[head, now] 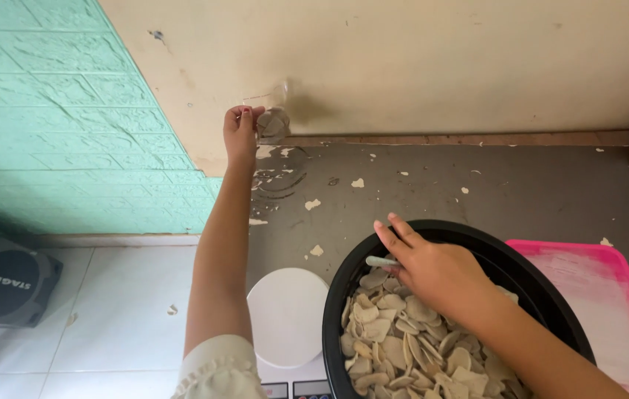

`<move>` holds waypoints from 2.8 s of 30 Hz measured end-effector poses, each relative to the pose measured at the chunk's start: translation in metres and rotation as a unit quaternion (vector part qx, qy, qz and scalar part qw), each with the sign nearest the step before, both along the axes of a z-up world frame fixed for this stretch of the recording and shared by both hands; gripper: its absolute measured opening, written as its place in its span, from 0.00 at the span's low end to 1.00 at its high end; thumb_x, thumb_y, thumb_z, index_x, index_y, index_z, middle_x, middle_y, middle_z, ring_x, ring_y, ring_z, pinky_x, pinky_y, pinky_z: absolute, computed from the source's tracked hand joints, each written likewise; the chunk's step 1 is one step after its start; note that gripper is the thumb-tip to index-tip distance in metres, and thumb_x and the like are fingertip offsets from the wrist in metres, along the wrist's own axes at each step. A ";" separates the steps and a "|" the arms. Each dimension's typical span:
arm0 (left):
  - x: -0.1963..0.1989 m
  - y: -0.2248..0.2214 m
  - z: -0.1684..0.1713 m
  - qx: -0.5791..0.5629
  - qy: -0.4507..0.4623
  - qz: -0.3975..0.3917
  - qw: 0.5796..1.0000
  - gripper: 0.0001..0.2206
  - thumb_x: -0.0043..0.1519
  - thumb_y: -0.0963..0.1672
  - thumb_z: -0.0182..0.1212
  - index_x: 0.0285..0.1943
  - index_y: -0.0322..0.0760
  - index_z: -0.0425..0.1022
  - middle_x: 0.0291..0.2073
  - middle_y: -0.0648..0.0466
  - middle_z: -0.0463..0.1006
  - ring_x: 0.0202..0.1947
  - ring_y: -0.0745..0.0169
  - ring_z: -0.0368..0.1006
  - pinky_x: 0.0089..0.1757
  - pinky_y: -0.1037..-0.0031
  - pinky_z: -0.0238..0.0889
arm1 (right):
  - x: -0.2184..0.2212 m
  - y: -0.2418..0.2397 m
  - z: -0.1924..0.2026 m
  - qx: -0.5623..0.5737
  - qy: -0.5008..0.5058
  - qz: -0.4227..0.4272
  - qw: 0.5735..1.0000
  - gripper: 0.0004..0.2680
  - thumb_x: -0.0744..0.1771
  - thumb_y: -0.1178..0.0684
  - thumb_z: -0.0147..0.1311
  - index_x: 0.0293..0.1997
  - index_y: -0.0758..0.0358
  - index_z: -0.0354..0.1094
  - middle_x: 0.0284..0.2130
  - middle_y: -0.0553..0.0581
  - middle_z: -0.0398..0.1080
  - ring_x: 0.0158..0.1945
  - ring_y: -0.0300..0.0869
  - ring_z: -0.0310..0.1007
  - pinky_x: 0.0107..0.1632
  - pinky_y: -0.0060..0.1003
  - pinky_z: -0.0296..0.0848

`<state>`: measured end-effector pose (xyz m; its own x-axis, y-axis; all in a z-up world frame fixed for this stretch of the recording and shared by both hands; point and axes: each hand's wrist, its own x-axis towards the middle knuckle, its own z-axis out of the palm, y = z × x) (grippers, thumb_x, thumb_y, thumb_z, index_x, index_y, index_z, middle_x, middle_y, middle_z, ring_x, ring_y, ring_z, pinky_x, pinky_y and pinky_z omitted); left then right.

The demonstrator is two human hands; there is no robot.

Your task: The person uses a spoon to transfer thin, white food pieces from a large black bowl into a small clear plastic bag, occasionally checking the weight on a digital scale and then setting the filled bag aside.

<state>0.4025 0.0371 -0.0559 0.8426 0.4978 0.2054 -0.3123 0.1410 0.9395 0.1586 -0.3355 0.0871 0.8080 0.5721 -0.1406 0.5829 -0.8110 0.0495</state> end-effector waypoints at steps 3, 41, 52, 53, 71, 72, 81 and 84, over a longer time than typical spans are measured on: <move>0.012 -0.006 -0.003 -0.012 0.008 -0.005 1.000 0.03 0.71 0.45 0.49 0.49 0.46 0.67 0.39 0.57 0.85 0.33 0.79 0.74 0.32 0.89 0.61 | 0.003 -0.003 -0.007 0.002 0.014 -0.009 1.000 0.26 0.69 0.39 0.45 0.77 0.41 0.41 0.73 0.53 0.50 0.45 0.55 0.81 0.39 0.48 0.84; -0.015 -0.007 -0.026 0.683 0.066 0.166 0.709 0.21 0.62 0.46 0.60 0.66 0.53 0.69 0.48 0.49 0.72 0.50 0.47 0.75 0.46 0.60 0.76 | -0.002 0.005 0.007 0.026 0.052 -0.029 0.998 0.26 0.69 0.38 0.47 0.77 0.42 0.43 0.72 0.56 0.53 0.52 0.56 0.78 0.42 0.49 0.83; -0.038 -0.021 0.009 0.700 0.179 0.093 0.685 0.29 0.66 0.48 0.58 0.78 0.49 0.59 0.53 0.46 0.71 0.54 0.51 0.71 0.51 0.64 0.71 | 0.000 0.006 0.008 0.012 0.059 -0.033 0.998 0.27 0.68 0.36 0.47 0.77 0.41 0.43 0.72 0.55 0.52 0.50 0.56 0.79 0.42 0.49 0.83; -0.037 -0.019 0.006 0.675 0.118 0.169 0.708 0.33 0.64 0.47 0.61 0.79 0.44 0.53 0.57 0.45 0.64 0.55 0.51 0.69 0.53 0.62 0.71 | 0.000 0.006 0.010 0.012 0.065 -0.034 0.997 0.27 0.69 0.36 0.47 0.78 0.42 0.42 0.72 0.55 0.52 0.51 0.56 0.78 0.43 0.49 0.83; -0.277 -0.230 0.151 0.386 -0.234 -0.084 0.889 0.08 0.66 0.44 0.62 0.52 0.47 0.74 0.50 0.59 0.75 0.49 0.57 0.77 0.48 0.67 0.73 | 0.013 -0.004 -0.021 0.050 -0.033 0.015 0.998 0.18 0.68 0.38 0.48 0.65 0.44 0.62 0.64 0.49 0.64 0.53 0.54 0.76 0.49 0.51 0.78; -0.284 -0.244 0.144 0.385 -0.236 -0.090 0.888 0.05 0.65 0.45 0.64 0.48 0.49 0.78 0.49 0.63 0.75 0.48 0.62 0.78 0.48 0.71 0.73 | 0.012 -0.006 -0.019 0.044 -0.035 0.011 0.998 0.18 0.68 0.39 0.47 0.67 0.41 0.59 0.62 0.49 0.65 0.53 0.54 0.76 0.49 0.51 0.77; -0.315 -0.241 0.106 0.212 -0.066 -0.152 0.963 0.06 0.68 0.44 0.58 0.43 0.40 0.80 0.28 0.55 0.80 0.32 0.70 0.73 0.38 0.73 0.72 | -0.021 -0.055 0.053 0.063 -0.150 -0.035 0.986 0.18 0.69 0.45 0.48 0.68 0.27 0.61 0.40 0.57 0.79 0.41 0.54 0.82 0.41 0.51 0.80; -0.316 -0.240 0.116 0.178 -0.067 -0.175 0.966 0.07 0.69 0.44 0.53 0.42 0.38 0.76 0.34 0.56 0.80 0.33 0.73 0.71 0.36 0.80 0.65 | -0.048 -0.101 0.110 0.067 -0.069 -0.136 0.986 0.17 0.72 0.51 0.44 0.73 0.42 0.57 0.24 0.50 0.73 0.16 0.37 0.59 0.19 0.29 0.58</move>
